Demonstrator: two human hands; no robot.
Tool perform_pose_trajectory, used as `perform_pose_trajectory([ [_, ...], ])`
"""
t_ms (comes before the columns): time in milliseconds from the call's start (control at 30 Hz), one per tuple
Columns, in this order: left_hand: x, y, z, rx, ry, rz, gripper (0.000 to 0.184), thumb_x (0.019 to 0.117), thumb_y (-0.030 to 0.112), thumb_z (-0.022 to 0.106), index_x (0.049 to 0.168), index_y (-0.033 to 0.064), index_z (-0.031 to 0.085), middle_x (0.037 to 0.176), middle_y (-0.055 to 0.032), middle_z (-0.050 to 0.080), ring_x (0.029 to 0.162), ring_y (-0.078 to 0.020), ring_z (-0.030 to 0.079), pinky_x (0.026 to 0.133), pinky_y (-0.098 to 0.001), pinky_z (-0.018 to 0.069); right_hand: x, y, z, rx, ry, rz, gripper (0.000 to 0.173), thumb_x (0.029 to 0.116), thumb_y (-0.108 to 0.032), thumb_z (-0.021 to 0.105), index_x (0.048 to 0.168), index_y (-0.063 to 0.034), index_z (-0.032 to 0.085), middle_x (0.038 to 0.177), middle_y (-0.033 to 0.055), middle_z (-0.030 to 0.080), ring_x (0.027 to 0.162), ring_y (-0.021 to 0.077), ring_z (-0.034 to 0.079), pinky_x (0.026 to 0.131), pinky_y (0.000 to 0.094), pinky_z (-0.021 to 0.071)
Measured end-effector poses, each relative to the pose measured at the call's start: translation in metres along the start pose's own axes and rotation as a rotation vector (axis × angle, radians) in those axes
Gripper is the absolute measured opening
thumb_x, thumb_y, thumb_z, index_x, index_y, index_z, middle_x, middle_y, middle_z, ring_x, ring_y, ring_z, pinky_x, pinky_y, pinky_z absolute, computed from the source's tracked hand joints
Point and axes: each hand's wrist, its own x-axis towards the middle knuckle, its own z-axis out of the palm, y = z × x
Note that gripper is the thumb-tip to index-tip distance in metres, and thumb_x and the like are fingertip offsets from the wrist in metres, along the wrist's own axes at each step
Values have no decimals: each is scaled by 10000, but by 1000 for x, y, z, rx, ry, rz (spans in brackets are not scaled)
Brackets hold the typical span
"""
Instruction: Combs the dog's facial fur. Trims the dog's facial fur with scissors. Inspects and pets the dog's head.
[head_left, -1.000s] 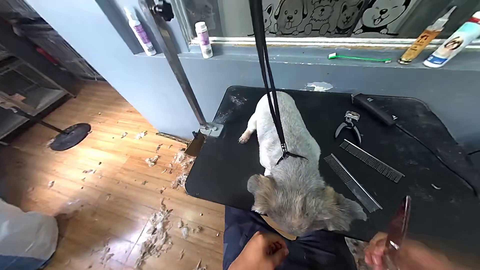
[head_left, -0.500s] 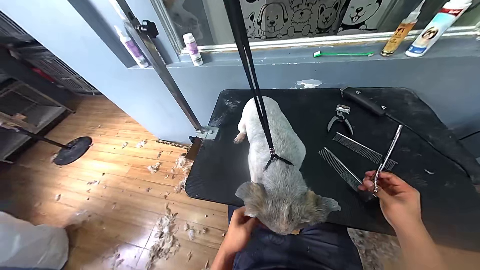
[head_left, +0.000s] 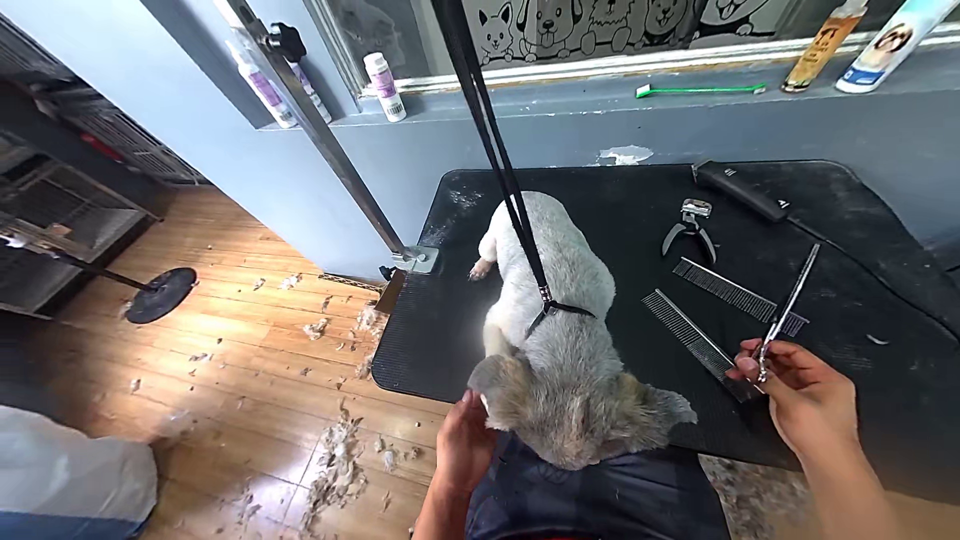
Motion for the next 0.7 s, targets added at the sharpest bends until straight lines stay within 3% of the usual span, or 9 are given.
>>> perform_pose_trajectory([
  [100, -4, -5, -7, -42, -51, -18, 319, 938, 375, 652, 1035, 100, 782, 970, -89, 774, 925, -193, 746, 897, -390, 598, 0, 1, 0, -12, -15, -6, 243, 909, -141, 688, 1140, -82, 638, 951, -92, 705, 769, 48, 706, 711, 225, 626],
  [200, -3, -8, -2, -88, -63, -25, 318, 969, 353, 592, 1004, 98, 778, 940, -83, 771, 886, -189, 743, 878, -383, 599, 0, 1, 0, -14, -23, -23, 240, 915, -135, 681, 1141, -71, 632, 947, -94, 701, 769, 46, 705, 712, 221, 624],
  [267, 0, -10, 2, -114, -77, -43, 354, 995, 391, 535, 998, 119, 760, 942, -73, 762, 888, -182, 732, 866, -375, 591, 0, 1, 0, -14, -27, -22, 236, 918, -143, 683, 1141, -85, 631, 948, -100, 702, 770, 43, 703, 712, 221, 622],
  [400, 6, -12, 13, -200, -122, -92, 492, 1006, 544, 463, 1107, 145, 733, 1079, -88, 759, 1028, -210, 722, 918, -417, 583, 0, 1, -1, -27, -29, -25, 233, 919, -148, 679, 1133, -73, 629, 942, -86, 699, 766, 50, 702, 713, 228, 622],
  [533, 13, -12, 17, -371, -95, -156, 555, 978, 610, 478, 1104, 128, 721, 1084, -106, 754, 1035, -236, 724, 915, -449, 589, 0, 0, 0, -20, -31, -30, 222, 921, -144, 676, 1128, -80, 629, 953, -93, 699, 774, 43, 702, 720, 225, 621],
  [700, 16, -16, 16, -487, -189, -195, 616, 952, 665, 473, 1108, 126, 728, 1106, -119, 750, 1050, -250, 721, 916, -450, 585, 1, 2, -1, 1, -31, -29, 218, 912, -123, 677, 1125, -99, 635, 953, -100, 706, 783, 49, 709, 726, 227, 626],
])
